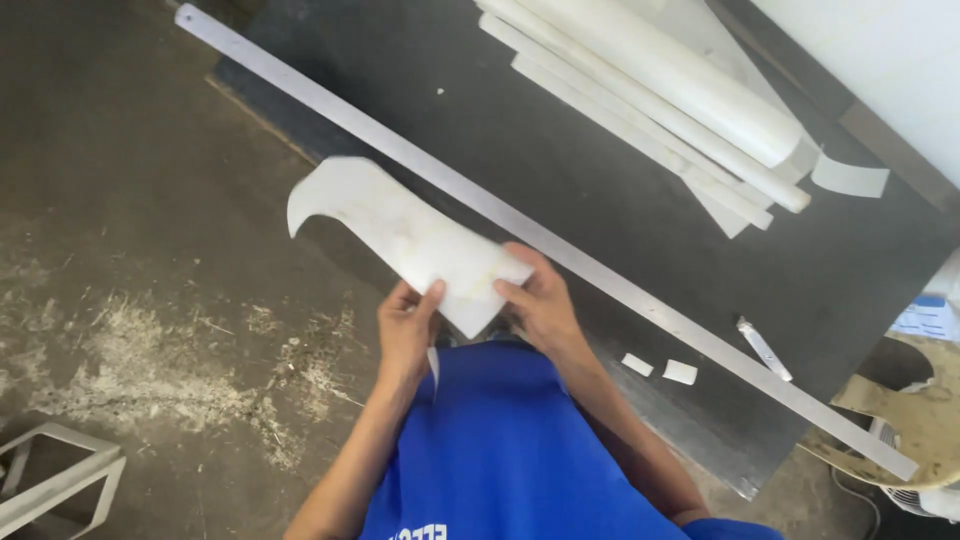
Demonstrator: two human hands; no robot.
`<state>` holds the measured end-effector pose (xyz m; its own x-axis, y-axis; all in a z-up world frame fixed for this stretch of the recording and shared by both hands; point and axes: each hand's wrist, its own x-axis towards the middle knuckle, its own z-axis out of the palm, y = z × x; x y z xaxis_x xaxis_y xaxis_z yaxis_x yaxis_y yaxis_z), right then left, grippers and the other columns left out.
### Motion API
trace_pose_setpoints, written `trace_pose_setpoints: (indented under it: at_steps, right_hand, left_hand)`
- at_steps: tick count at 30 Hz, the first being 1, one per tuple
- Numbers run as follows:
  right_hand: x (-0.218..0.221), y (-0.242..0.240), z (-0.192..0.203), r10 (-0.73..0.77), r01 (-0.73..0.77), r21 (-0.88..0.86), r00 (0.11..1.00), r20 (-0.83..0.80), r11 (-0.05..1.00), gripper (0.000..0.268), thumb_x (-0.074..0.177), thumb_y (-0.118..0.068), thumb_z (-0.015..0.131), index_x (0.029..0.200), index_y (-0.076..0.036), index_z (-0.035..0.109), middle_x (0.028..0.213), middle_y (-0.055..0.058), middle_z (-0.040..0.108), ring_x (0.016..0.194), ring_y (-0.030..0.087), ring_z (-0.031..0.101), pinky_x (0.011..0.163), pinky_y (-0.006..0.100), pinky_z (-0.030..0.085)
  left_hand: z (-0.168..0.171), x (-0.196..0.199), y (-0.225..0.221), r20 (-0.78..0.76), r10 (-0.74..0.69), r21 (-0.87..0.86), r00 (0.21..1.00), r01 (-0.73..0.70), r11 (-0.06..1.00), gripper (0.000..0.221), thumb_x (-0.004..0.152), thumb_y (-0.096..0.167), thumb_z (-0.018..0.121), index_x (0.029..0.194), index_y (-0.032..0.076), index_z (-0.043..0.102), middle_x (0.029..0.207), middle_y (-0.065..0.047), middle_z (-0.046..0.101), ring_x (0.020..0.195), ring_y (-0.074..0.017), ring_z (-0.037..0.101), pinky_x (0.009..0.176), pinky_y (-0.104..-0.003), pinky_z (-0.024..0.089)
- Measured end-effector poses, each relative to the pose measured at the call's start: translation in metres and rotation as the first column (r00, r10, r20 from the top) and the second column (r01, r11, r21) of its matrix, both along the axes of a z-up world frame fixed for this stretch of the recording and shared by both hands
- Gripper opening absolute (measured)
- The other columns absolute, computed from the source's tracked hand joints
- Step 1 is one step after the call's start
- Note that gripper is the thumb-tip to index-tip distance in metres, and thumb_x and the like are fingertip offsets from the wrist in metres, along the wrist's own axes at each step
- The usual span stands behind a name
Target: Measuring and cutting white insulation sheets to specific sizes using a metal ruler and a utility knife on a workshop table.
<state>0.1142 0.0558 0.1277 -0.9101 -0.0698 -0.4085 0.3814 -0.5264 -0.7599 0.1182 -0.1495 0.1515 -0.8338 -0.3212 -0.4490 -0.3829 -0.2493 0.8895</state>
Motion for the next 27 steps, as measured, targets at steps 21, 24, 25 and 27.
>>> trace_pose_setpoints:
  at_steps: [21, 24, 25, 27]
  right_hand:
    - [-0.065, 0.117, -0.065, 0.152, -0.101, 0.12, 0.814, -0.561, 0.988, 0.036, 0.079, 0.01, 0.076, 0.115, 0.011, 0.072, 0.085, 0.027, 0.08, 0.075, 0.035, 0.085, 0.073, 0.051, 0.068]
    - [-0.117, 0.072, -0.039, -0.013, 0.004, -0.018, 0.851, -0.526, 1.0, 0.055, 0.079, 0.005, 0.08, 0.132, 0.006, 0.065, 0.088, 0.028, 0.079, 0.073, 0.034, 0.085, 0.063, 0.046, 0.068]
    - [-0.145, 0.047, -0.017, -0.085, 0.07, -0.05, 0.864, -0.496, 0.996, 0.064, 0.083, 0.0, 0.082, 0.143, 0.002, 0.061, 0.091, 0.026, 0.079, 0.075, 0.031, 0.085, 0.059, 0.04, 0.067]
    - [-0.183, 0.011, 0.031, -0.097, 0.156, 0.13, 0.921, -0.376, 0.979, 0.066, 0.087, -0.001, 0.077, 0.151, -0.003, 0.057, 0.101, 0.025, 0.078, 0.084, 0.031, 0.082, 0.068, 0.043, 0.065]
  left_hand:
    - [-0.302, -0.197, -0.147, 0.401, -0.243, 0.304, 0.883, 0.122, 0.945, 0.033, 0.087, 0.027, 0.095, 0.09, 0.003, 0.073, 0.071, -0.01, 0.066, 0.052, -0.0146, 0.055, 0.039, -0.021, 0.038]
    - [-0.256, -0.206, -0.162, 0.44, -0.222, 0.27, 0.87, 0.108, 0.957, 0.043, 0.082, 0.008, 0.096, 0.111, -0.004, 0.065, 0.078, -0.014, 0.066, 0.056, -0.0193, 0.06, 0.041, -0.028, 0.045]
    - [-0.231, -0.219, -0.169, 0.437, -0.157, 0.242, 0.886, 0.052, 0.969, 0.075, 0.078, 0.002, 0.098, 0.141, -0.008, 0.057, 0.092, -0.018, 0.071, 0.063, -0.0211, 0.067, 0.045, -0.031, 0.051]
    - [-0.18, -0.26, -0.214, 0.33, -0.07, 0.192, 0.941, 0.005, 0.981, 0.064, 0.082, 0.003, 0.094, 0.134, -0.001, 0.057, 0.086, -0.012, 0.068, 0.057, -0.0181, 0.064, 0.041, -0.029, 0.047]
